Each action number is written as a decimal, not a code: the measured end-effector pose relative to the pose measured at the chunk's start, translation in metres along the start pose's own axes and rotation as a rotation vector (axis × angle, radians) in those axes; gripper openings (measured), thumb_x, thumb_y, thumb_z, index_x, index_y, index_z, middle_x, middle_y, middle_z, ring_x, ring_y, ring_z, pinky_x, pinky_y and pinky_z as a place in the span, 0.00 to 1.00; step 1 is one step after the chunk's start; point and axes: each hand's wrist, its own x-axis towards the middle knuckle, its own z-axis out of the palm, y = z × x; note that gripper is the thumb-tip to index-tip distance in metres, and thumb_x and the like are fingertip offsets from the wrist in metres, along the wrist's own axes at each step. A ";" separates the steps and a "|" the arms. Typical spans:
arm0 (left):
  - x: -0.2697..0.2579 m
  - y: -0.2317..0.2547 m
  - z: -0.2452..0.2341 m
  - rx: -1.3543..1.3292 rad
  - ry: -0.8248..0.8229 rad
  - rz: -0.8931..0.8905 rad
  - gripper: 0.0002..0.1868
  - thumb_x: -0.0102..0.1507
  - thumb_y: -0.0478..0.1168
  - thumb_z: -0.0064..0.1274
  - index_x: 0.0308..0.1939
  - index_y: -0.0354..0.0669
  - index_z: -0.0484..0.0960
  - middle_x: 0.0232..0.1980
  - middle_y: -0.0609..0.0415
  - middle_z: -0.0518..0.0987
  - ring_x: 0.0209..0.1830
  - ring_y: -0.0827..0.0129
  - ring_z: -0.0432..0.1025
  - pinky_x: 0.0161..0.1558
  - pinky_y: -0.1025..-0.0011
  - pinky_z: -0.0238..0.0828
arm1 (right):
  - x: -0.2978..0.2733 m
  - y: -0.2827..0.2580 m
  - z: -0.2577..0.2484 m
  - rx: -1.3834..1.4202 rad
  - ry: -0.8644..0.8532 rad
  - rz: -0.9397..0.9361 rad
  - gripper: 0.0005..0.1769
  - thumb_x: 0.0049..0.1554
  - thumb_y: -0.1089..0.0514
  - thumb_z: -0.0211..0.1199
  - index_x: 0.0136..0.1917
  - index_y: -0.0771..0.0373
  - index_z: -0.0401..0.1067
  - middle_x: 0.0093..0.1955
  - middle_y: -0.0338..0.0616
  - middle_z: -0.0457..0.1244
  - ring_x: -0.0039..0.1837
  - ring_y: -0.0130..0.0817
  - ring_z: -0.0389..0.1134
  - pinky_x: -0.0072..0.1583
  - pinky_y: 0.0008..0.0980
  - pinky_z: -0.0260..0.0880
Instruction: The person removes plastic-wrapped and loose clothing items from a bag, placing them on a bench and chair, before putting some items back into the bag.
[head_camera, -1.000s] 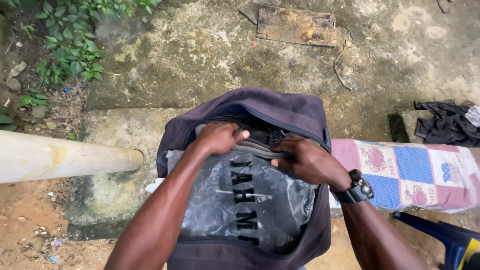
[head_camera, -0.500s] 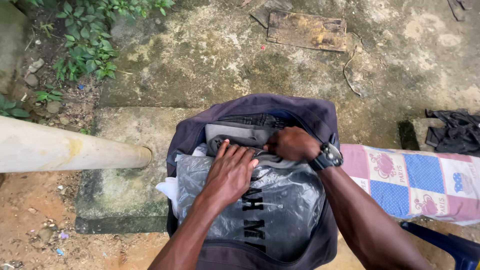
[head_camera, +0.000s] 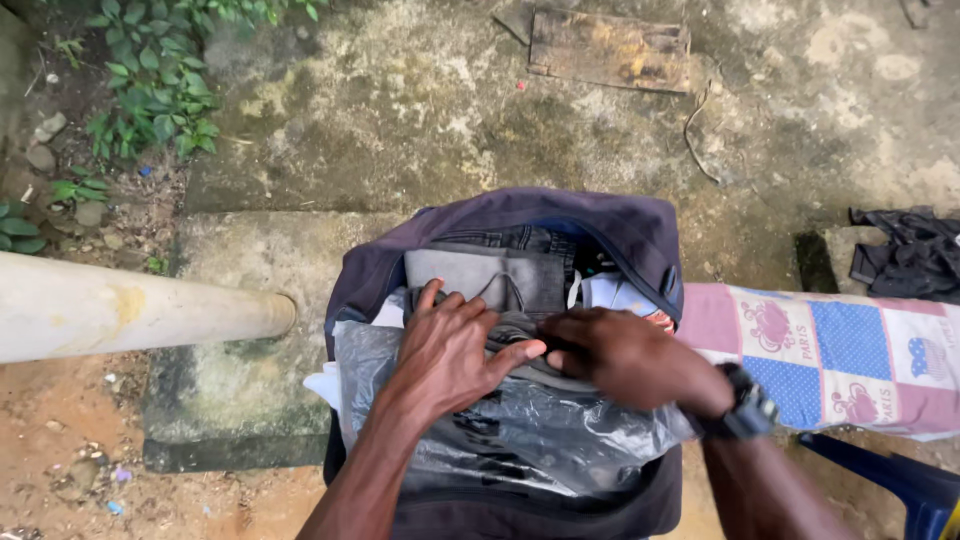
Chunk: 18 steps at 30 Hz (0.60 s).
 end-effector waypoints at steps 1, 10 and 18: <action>-0.001 0.000 0.001 0.004 -0.026 -0.022 0.49 0.63 0.76 0.30 0.38 0.31 0.88 0.39 0.38 0.84 0.47 0.49 0.76 0.71 0.37 0.44 | 0.006 0.009 -0.011 0.097 -0.034 0.018 0.30 0.60 0.43 0.56 0.71 0.56 0.70 0.66 0.44 0.67 0.65 0.40 0.70 0.64 0.40 0.68; -0.016 0.028 0.000 0.032 0.006 -0.026 0.37 0.68 0.63 0.41 0.38 0.27 0.86 0.41 0.34 0.83 0.51 0.46 0.74 0.69 0.37 0.48 | 0.175 0.064 0.001 -0.090 -0.089 -0.158 0.46 0.57 0.33 0.60 0.79 0.57 0.55 0.76 0.54 0.57 0.75 0.48 0.59 0.73 0.43 0.57; -0.052 0.048 -0.005 0.021 0.070 -0.042 0.34 0.68 0.59 0.43 0.46 0.23 0.84 0.45 0.33 0.82 0.53 0.47 0.73 0.71 0.41 0.49 | 0.252 0.065 0.028 -0.254 -0.052 -0.231 0.54 0.44 0.31 0.74 0.70 0.70 0.64 0.72 0.62 0.59 0.73 0.54 0.60 0.74 0.42 0.57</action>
